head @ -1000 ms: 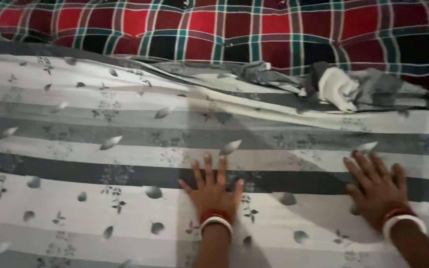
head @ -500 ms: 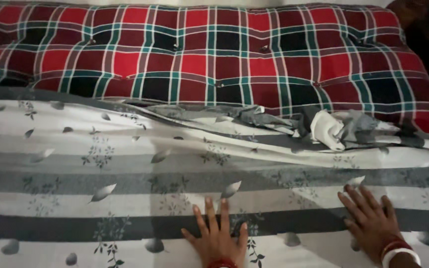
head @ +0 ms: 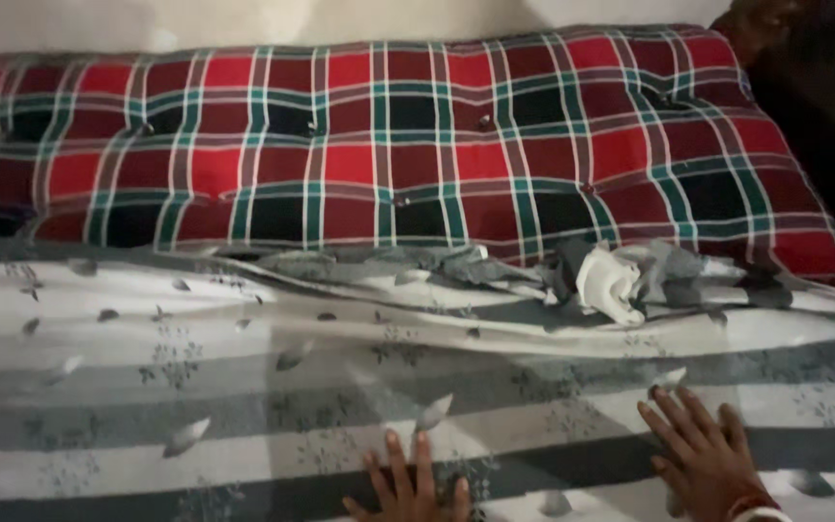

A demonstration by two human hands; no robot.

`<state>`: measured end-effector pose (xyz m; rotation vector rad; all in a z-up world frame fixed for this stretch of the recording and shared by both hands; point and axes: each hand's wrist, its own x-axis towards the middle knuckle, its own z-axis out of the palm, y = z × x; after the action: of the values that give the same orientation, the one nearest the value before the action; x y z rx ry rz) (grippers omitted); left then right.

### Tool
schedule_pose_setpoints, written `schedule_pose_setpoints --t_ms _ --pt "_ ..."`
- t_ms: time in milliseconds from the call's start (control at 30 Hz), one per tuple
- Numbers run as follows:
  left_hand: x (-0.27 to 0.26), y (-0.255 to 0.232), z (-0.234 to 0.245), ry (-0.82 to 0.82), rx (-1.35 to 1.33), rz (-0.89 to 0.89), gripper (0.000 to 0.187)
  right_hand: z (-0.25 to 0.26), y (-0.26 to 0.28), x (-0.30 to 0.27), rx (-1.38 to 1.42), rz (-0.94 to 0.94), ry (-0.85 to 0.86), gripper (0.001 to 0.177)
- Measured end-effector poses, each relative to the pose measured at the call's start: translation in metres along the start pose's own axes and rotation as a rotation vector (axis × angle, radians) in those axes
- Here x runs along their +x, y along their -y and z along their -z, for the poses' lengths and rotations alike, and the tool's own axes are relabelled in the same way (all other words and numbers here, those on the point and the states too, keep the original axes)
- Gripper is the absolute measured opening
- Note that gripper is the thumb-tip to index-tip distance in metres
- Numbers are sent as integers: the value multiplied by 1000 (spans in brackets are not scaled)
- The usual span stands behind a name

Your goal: The person spreads a bedsheet over a mattress and tucks the edges of the sheet under the mattress by hand.

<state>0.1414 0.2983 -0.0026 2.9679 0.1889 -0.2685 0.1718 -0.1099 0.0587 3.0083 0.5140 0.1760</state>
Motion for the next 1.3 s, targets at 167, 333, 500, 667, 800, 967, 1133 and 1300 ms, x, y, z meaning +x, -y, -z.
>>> schedule_pose_setpoints --t_ms 167,333,500,667,800,967,1133,1300 --pt "20 15 -32 -451 -58 -243 81 -26 -14 -4 -120 -46 126 68" --pt "27 27 -54 -532 -21 -219 76 -50 -22 1 -76 37 -230 53" --pt "26 32 -62 -661 36 -184 73 47 -56 106 -206 -81 1231 61" --pt "5 42 -73 -643 104 -166 72 71 -63 126 -122 -8 1200 76" --pt "23 66 -107 -823 179 -240 57 69 -89 116 -80 469 284 78" --pt "52 96 -99 -932 455 -524 36 98 -106 125 44 244 1071 72" --pt "41 13 -108 -770 -9 -521 49 60 -137 109 335 422 727 65" --pt "52 -199 -55 -245 -240 -711 44 9 -161 93 238 799 -551 73"
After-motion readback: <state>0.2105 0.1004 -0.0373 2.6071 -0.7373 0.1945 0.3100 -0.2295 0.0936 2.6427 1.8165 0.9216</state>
